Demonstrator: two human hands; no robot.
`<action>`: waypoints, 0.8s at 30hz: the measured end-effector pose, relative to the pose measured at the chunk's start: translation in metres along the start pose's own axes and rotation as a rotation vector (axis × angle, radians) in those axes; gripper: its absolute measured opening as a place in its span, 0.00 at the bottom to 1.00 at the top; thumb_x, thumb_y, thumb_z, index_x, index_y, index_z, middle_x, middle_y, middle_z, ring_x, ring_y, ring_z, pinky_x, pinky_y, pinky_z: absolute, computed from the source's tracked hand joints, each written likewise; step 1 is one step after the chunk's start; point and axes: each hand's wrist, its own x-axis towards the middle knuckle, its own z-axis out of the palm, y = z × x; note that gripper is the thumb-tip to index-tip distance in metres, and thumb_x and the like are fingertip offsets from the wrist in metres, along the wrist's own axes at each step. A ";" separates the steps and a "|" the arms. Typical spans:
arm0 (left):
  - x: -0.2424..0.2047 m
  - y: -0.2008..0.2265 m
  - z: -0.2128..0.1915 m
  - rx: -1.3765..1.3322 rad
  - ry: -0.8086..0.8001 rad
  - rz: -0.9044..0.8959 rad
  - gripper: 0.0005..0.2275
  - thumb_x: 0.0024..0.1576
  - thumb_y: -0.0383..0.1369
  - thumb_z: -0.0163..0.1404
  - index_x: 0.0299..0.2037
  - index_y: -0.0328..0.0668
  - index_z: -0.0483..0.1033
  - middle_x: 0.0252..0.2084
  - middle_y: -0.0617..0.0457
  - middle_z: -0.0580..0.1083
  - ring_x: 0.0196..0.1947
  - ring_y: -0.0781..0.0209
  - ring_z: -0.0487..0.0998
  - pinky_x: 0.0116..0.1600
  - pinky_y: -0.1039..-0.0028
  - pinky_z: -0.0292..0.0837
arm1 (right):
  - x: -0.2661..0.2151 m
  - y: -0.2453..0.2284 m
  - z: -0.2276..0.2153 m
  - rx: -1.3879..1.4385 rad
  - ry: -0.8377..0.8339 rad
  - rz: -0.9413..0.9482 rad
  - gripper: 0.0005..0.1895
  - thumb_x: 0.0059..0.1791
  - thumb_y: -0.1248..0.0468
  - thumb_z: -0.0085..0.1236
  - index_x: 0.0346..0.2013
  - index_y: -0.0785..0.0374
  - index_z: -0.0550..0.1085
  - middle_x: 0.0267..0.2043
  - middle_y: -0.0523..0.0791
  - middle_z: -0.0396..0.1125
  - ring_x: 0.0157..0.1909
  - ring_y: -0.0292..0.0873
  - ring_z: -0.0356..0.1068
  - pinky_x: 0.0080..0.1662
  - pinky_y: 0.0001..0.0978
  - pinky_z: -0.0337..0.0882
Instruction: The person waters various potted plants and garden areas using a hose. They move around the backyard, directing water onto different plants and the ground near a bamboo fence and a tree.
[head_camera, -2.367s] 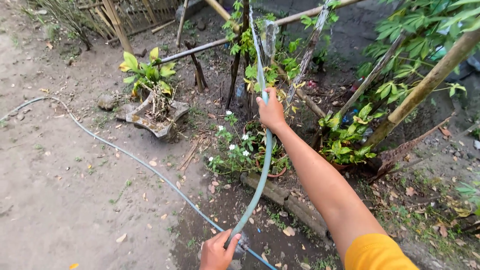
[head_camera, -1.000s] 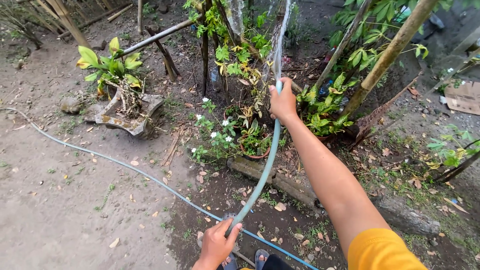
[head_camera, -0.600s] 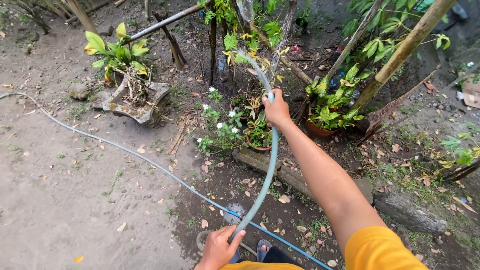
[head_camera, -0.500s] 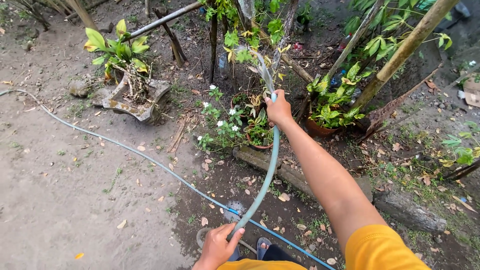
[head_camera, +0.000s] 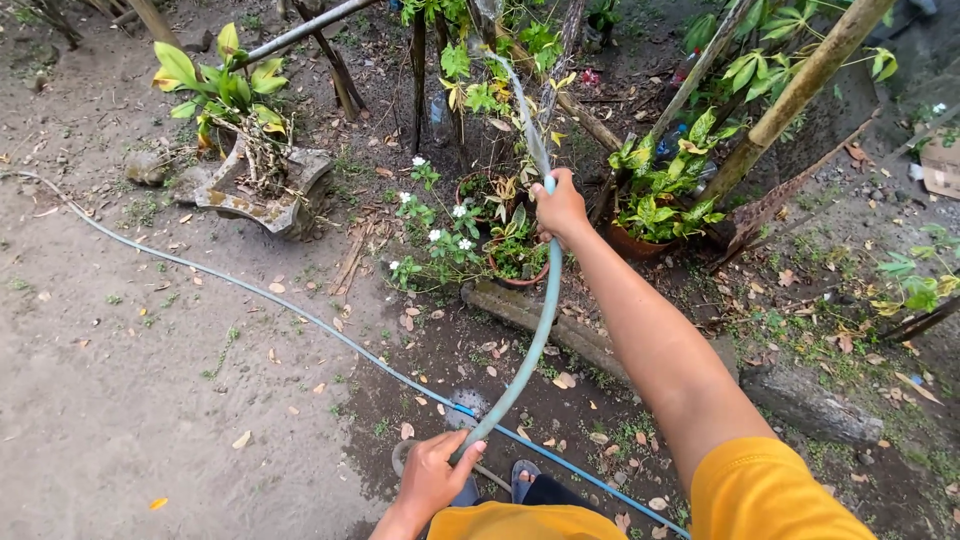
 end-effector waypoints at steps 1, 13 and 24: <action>0.000 0.000 -0.001 0.000 0.000 -0.001 0.18 0.60 0.42 0.56 0.48 0.31 0.81 0.39 0.42 0.84 0.22 0.55 0.84 0.22 0.70 0.85 | 0.004 0.008 -0.001 0.000 -0.001 0.001 0.07 0.60 0.59 0.39 0.51 0.54 0.57 0.32 0.47 0.62 0.17 0.38 0.57 0.16 0.26 0.63; 0.003 0.007 -0.013 0.013 0.018 -0.017 0.19 0.59 0.45 0.55 0.47 0.34 0.83 0.37 0.49 0.84 0.21 0.60 0.81 0.22 0.66 0.78 | 0.021 0.041 -0.011 0.094 0.127 0.055 0.08 0.59 0.57 0.42 0.50 0.52 0.57 0.34 0.48 0.62 0.20 0.41 0.59 0.19 0.31 0.64; -0.019 -0.005 -0.019 0.049 0.033 0.016 0.19 0.59 0.44 0.57 0.47 0.32 0.83 0.41 0.41 0.83 0.28 0.53 0.86 0.30 0.65 0.85 | 0.013 0.063 0.009 -0.006 -0.048 0.151 0.10 0.60 0.59 0.42 0.54 0.56 0.57 0.29 0.46 0.60 0.19 0.38 0.56 0.18 0.27 0.61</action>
